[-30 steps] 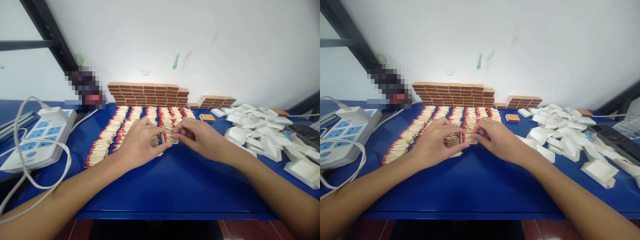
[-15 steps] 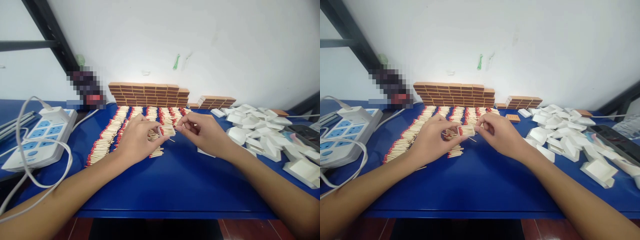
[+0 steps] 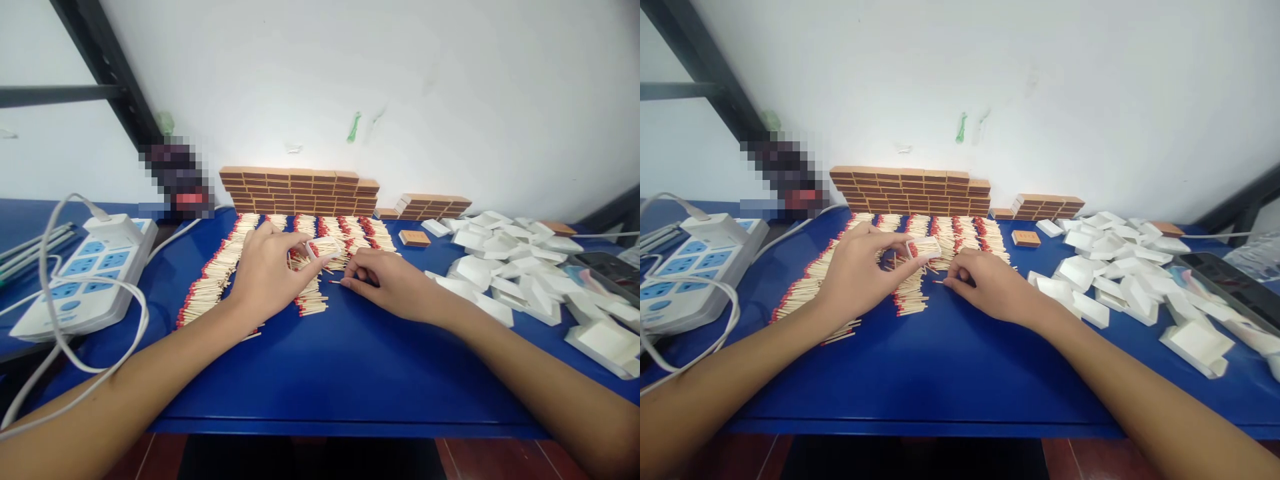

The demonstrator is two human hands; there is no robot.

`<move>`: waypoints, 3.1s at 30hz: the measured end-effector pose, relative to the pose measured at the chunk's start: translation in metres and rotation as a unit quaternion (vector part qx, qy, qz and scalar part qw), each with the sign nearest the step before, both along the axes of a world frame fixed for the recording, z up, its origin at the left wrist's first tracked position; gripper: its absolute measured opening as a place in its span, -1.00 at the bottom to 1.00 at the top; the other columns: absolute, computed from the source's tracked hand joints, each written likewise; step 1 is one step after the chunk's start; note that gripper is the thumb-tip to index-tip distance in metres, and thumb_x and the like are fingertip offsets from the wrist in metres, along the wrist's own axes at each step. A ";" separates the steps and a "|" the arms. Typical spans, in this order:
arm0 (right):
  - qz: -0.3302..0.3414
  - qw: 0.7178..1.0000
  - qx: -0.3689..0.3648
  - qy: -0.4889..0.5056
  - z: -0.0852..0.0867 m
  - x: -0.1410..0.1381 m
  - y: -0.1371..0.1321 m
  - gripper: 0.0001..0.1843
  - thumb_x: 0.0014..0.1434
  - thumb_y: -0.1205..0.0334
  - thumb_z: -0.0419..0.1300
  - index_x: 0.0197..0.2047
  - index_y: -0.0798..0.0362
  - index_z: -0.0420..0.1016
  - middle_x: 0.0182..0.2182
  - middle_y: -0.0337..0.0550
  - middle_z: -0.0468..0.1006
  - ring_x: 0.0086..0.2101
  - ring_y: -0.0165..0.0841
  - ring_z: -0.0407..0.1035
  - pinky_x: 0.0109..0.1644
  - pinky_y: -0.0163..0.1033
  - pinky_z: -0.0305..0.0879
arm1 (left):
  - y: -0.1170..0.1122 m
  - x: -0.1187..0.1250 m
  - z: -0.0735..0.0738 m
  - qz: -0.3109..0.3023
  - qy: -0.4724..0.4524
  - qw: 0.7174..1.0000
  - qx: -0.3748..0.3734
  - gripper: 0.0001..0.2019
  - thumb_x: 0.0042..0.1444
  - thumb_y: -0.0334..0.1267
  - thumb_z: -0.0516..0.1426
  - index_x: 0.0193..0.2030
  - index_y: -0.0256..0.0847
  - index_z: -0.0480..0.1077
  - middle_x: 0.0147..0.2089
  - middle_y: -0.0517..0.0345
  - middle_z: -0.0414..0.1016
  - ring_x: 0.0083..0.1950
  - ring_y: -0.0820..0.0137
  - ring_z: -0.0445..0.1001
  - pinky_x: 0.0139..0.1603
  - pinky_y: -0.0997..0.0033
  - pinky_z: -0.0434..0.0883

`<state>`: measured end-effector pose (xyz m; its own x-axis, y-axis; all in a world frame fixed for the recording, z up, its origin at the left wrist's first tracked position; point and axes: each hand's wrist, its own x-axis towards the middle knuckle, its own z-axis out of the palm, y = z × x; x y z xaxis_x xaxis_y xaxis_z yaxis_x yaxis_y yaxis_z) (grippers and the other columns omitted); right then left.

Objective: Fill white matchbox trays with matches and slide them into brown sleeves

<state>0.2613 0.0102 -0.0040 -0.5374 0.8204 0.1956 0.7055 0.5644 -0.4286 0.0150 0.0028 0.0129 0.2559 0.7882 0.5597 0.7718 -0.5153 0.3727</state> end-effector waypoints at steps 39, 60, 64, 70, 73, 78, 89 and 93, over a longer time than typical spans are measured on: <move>0.008 1.000 0.022 0.011 0.018 0.016 0.000 -0.80 0.47 0.11 0.13 -0.19 -0.03 0.47 -0.36 -0.16 0.49 -0.36 -0.28 0.34 -0.26 -0.16 0.22 | 0.001 0.000 0.000 -0.021 0.032 0.999 0.003 -0.77 0.22 0.00 0.39 -0.25 -0.11 0.62 -0.37 0.15 0.63 -0.15 0.16 0.42 -0.08 0.14 0.33; -0.045 0.990 0.112 0.070 0.009 0.004 0.000 -0.89 0.43 0.16 0.21 -0.15 -0.03 0.53 -0.36 -0.16 0.48 -0.36 -0.28 0.34 -0.26 -0.15 0.23 | -0.003 0.002 0.004 0.001 -0.007 1.000 -0.017 -0.74 0.24 0.05 0.37 -0.27 -0.09 0.62 -0.32 0.18 0.69 -0.20 0.18 0.44 -0.08 0.14 0.36; -0.029 0.994 0.091 0.045 -0.002 -0.004 0.004 -0.91 0.38 0.20 0.25 -0.20 -0.01 0.53 -0.33 -0.15 0.50 -0.32 -0.28 0.36 -0.22 -0.15 0.24 | -0.002 0.002 0.004 0.019 -0.015 1.000 -0.007 -0.76 0.24 0.01 0.36 -0.30 -0.09 0.61 -0.30 0.20 0.70 -0.18 0.16 0.45 -0.07 0.13 0.35; -0.032 0.998 0.051 0.036 -0.009 -0.021 0.008 -0.86 0.36 0.19 0.26 -0.26 0.01 0.54 -0.30 -0.14 0.50 -0.33 -0.31 0.36 -0.25 -0.19 0.23 | -0.002 0.003 0.002 0.018 -0.007 1.000 0.004 -0.80 0.25 -0.02 0.36 -0.25 -0.08 0.64 -0.27 0.18 0.71 -0.14 0.14 0.46 -0.07 0.13 0.36; -0.036 0.998 0.044 0.023 -0.007 -0.023 0.008 -0.87 0.36 0.26 0.25 -0.27 0.03 0.53 -0.30 -0.13 0.51 -0.32 -0.32 0.36 -0.24 -0.20 0.22 | -0.001 0.003 0.002 0.017 -0.005 1.000 0.007 -0.80 0.25 -0.02 0.35 -0.22 -0.09 0.64 -0.28 0.17 0.71 -0.13 0.13 0.45 -0.03 0.12 0.36; -0.026 0.999 0.019 -0.017 0.000 -0.010 0.008 -0.88 0.35 0.28 0.25 -0.28 0.02 0.53 -0.33 -0.15 0.51 -0.34 -0.32 0.35 -0.26 -0.21 0.19 | 0.000 0.002 0.001 0.010 -0.002 1.000 0.016 -0.75 0.26 0.03 0.35 -0.25 -0.09 0.63 -0.29 0.18 0.70 -0.16 0.15 0.44 -0.04 0.12 0.35; -0.025 0.999 0.021 -0.027 -0.003 -0.005 0.009 -0.86 0.39 0.24 0.21 -0.23 0.02 0.54 -0.33 -0.13 0.54 -0.36 -0.29 0.36 -0.27 -0.20 0.20 | 0.000 0.002 0.001 0.008 0.018 1.000 0.004 -0.73 0.27 0.05 0.34 -0.19 -0.10 0.64 -0.27 0.16 0.71 -0.13 0.12 0.44 -0.04 0.10 0.34; -0.015 0.999 0.006 -0.045 0.000 0.004 0.009 -0.85 0.43 0.21 0.19 -0.21 0.02 0.53 -0.32 -0.11 0.53 -0.32 -0.27 0.38 -0.21 -0.18 0.25 | 0.001 0.001 0.000 0.009 0.015 1.000 0.004 -0.73 0.25 0.04 0.36 -0.16 -0.11 0.65 -0.27 0.15 0.71 -0.12 0.12 0.44 -0.02 0.09 0.35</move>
<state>0.2649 0.0193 -0.0041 -0.5283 0.8343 0.1577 0.7578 0.5471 -0.3556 0.0159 0.0033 0.0127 0.2591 0.7880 0.5584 0.7912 -0.5048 0.3453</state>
